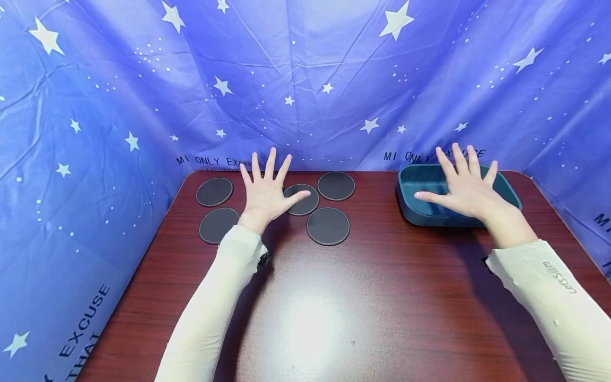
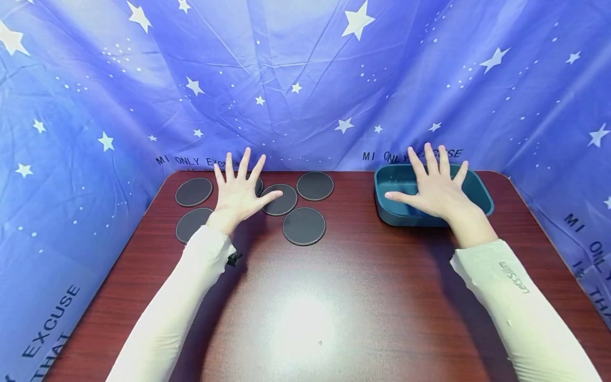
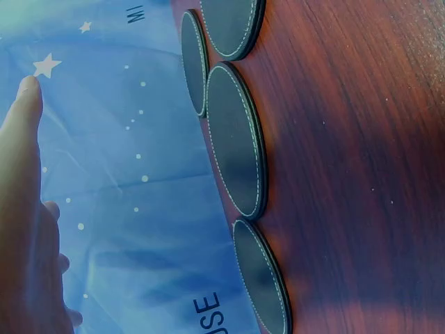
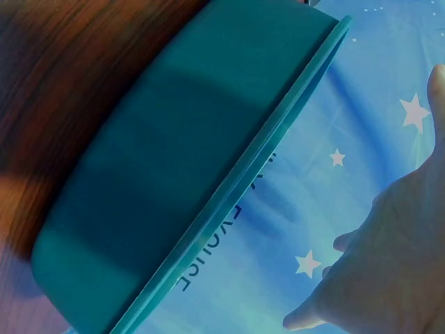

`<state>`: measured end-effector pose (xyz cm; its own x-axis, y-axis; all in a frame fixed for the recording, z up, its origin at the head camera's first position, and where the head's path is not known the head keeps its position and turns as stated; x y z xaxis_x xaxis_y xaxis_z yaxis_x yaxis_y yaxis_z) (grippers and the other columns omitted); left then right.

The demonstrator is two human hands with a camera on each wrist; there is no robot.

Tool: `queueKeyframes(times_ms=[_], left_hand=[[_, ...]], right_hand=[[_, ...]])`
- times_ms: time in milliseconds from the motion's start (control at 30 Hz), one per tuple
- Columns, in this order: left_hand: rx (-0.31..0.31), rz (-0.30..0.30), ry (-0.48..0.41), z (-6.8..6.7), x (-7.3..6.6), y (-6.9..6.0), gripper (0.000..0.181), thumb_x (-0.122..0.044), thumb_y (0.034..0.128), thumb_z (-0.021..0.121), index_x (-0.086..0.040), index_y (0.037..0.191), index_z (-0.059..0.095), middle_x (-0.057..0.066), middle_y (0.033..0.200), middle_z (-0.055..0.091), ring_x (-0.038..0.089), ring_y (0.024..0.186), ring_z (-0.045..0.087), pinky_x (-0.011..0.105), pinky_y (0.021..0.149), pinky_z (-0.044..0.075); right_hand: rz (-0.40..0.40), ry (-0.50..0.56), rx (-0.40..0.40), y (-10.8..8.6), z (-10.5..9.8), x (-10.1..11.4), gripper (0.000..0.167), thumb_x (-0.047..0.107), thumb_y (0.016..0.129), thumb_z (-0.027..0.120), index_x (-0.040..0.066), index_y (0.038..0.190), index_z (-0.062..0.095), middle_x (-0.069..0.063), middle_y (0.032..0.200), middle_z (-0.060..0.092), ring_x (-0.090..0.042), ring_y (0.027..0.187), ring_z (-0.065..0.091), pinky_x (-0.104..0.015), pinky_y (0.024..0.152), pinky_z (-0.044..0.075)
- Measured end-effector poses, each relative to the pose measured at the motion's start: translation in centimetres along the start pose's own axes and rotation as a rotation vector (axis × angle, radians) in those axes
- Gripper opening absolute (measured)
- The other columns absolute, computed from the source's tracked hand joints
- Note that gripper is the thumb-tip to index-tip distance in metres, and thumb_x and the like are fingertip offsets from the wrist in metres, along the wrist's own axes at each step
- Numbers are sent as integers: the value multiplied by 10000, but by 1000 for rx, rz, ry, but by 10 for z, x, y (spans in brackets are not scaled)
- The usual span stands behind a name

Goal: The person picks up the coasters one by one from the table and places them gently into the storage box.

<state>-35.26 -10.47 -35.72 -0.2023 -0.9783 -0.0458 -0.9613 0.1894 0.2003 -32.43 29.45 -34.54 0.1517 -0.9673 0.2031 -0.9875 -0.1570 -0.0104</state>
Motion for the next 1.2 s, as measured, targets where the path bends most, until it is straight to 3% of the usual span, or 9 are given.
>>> queueKeyframes(times_ms=[733,1200], left_hand=[[3,4,3,-6,0,0,1003,-891,799,399,-396,1599,53,14,1702,-67,468,1533,-67,717,1196,-33],[12,-21,-36,-6,11,-3,1001,-903,795,381,-391,1600,80,8,1703,-47,459,1535,-91,710,1194,-62]], right_hand=[[2,46,-54,-8,-12,-30,1084,689,882,561,239,1600,-115,-225,1652,-160,-433,1514,-201,-839,1049,-136],[44,108,-66,-22,-20,-72,1080,603,911,584,167,1594,-130,-235,1637,-189,-447,1503,-209,-849,1031,-137]])
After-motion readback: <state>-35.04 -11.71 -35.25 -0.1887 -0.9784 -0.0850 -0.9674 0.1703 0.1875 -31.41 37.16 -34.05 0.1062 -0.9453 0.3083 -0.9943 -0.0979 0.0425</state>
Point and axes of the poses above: each hand's wrist, its own y-axis towards the middle knuckle, its own z-axis out of the palm, x = y × z, the point moved 10 cm from there along y, towards the middle knuckle
